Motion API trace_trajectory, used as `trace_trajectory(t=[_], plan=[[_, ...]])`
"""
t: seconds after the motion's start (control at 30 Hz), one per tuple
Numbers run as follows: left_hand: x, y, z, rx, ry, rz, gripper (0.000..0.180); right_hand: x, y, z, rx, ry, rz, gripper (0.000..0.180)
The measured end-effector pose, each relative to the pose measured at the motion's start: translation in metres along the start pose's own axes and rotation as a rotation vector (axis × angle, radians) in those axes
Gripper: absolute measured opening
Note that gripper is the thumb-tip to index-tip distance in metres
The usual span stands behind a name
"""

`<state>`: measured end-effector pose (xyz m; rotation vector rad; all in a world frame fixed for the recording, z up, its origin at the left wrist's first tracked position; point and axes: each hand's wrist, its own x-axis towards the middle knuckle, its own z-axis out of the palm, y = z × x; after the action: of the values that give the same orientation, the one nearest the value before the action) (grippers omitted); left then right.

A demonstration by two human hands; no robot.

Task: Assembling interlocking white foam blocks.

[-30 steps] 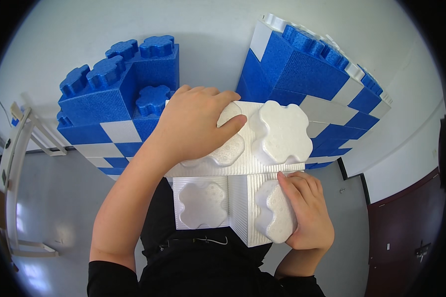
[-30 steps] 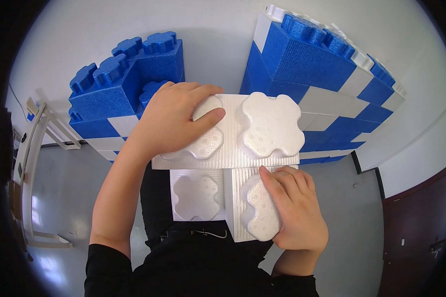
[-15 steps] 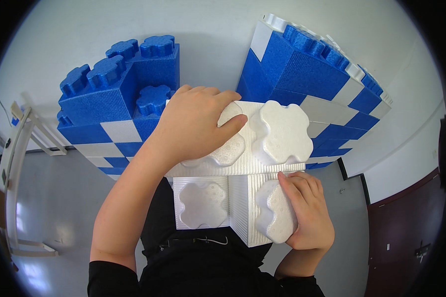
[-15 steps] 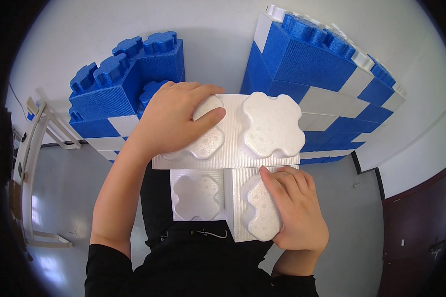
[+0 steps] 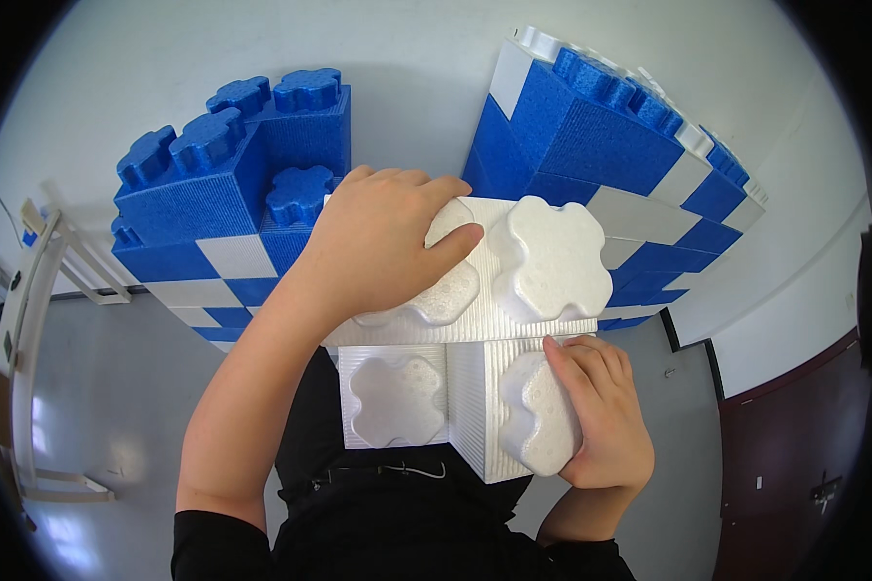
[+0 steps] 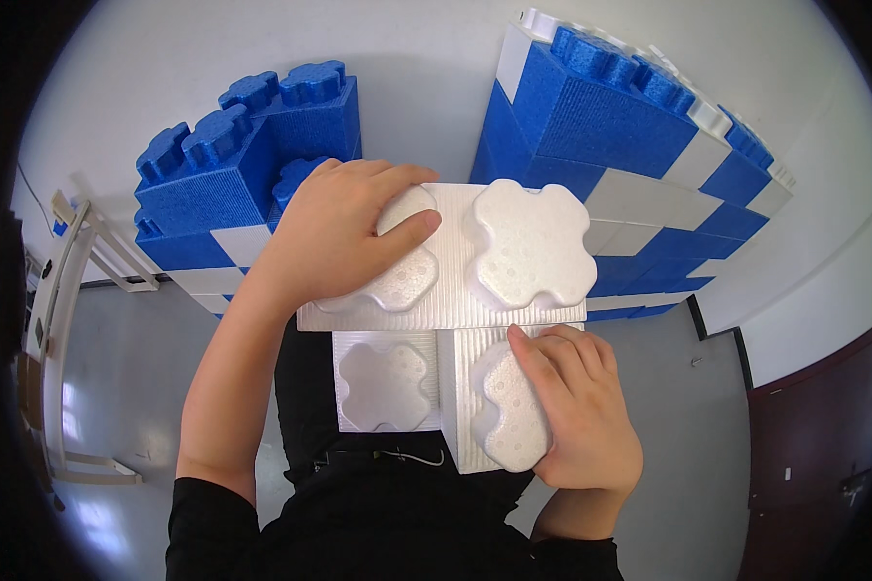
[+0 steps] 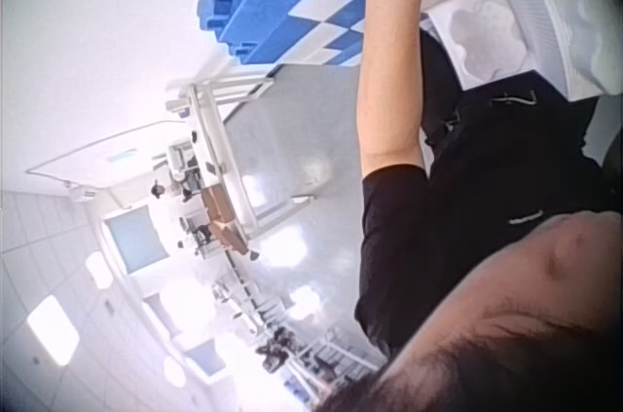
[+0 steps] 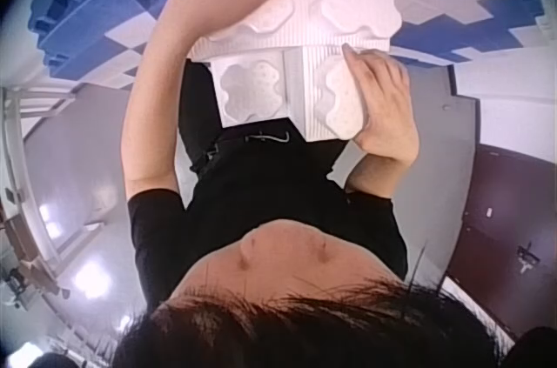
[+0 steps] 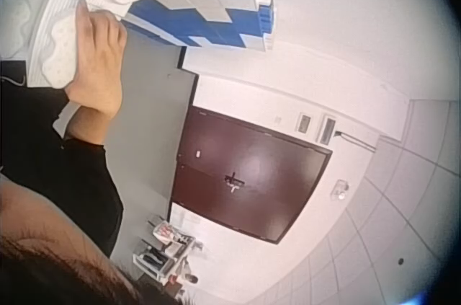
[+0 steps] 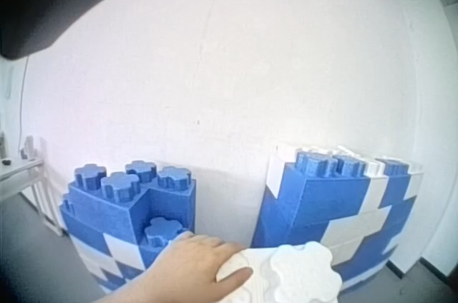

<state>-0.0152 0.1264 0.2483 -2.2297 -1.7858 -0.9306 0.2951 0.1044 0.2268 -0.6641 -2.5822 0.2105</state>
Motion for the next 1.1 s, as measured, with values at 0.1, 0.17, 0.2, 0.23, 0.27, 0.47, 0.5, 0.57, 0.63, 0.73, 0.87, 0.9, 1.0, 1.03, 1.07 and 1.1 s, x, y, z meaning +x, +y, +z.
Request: trace_trajectory(t=[0.1, 0.17, 0.2, 0.23, 0.27, 0.47, 0.5, 0.57, 0.63, 0.73, 0.87, 0.9, 1.0, 1.03, 1.07, 1.1], plan=[[0.000, 0.001, -0.001, 0.005, -0.003, -0.002, 0.043, 0.000, 0.000, 0.000, -0.001, 0.003, -0.001, 0.098], [0.000, 0.000, 0.000, 0.000, -0.003, 0.000, 0.043, 0.000, 0.000, 0.000, -0.001, 0.003, 0.002, 0.098], [0.000, 0.000, 0.000, -0.006, -0.003, 0.002, 0.043, 0.000, 0.000, 0.000, -0.007, 0.005, -0.001, 0.098], [0.001, 0.001, 0.000, -0.006, -0.003, 0.002, 0.043, 0.000, 0.000, 0.000, -0.013, 0.007, -0.004, 0.098], [0.001, 0.001, -0.001, -0.009, -0.008, -0.002, 0.044, 0.000, 0.000, 0.000, -0.013, 0.007, -0.004, 0.098], [0.001, -0.002, -0.002, -0.093, 0.148, 0.107, 0.032, 0.001, 0.001, -0.001, -0.006, 0.010, -0.011, 0.097], [0.002, -0.002, -0.006, -0.176, 0.229, 0.170, 0.026, 0.002, 0.001, -0.001, 0.003, 0.003, -0.009, 0.097], [-0.002, 0.003, -0.014, -0.221, 0.291, 0.225, 0.020, 0.002, 0.001, -0.001, 0.010, -0.003, -0.013, 0.096], [-0.009, 0.017, -0.026, -0.407, 0.316, 0.323, 0.012, -0.001, 0.001, 0.000, 0.006, -0.006, 0.010, 0.095], [-0.028, 0.049, -0.063, -0.751, 0.165, 0.464, 0.012, -0.006, 0.003, 0.003, -0.003, 0.011, -0.011, 0.094], [-0.033, 0.067, -0.064, -0.832, 0.197, 0.558, 0.019, -0.003, -0.001, -0.001, -0.007, 0.022, 0.015, 0.091], [-0.052, 0.069, -0.064, -0.828, 0.195, 0.561, 0.019, -0.003, -0.001, -0.001, -0.005, 0.017, 0.019, 0.091], [-0.070, 0.076, -0.065, -0.795, 0.191, 0.564, 0.018, -0.003, -0.001, 0.001, 0.003, 0.019, 0.016, 0.091], [-0.051, 0.076, -0.062, -0.787, 0.190, 0.566, 0.018, -0.004, 0.000, 0.002, -0.016, 0.027, 0.017, 0.091], [-0.081, 0.074, -0.068, -0.778, 0.190, 0.567, 0.018, -0.005, 0.002, 0.004, -0.034, 0.034, 0.016, 0.091], [-0.080, 0.079, -0.065, -0.770, 0.191, 0.567, 0.018, -0.006, 0.003, 0.005, -0.031, 0.028, 0.014, 0.091]])
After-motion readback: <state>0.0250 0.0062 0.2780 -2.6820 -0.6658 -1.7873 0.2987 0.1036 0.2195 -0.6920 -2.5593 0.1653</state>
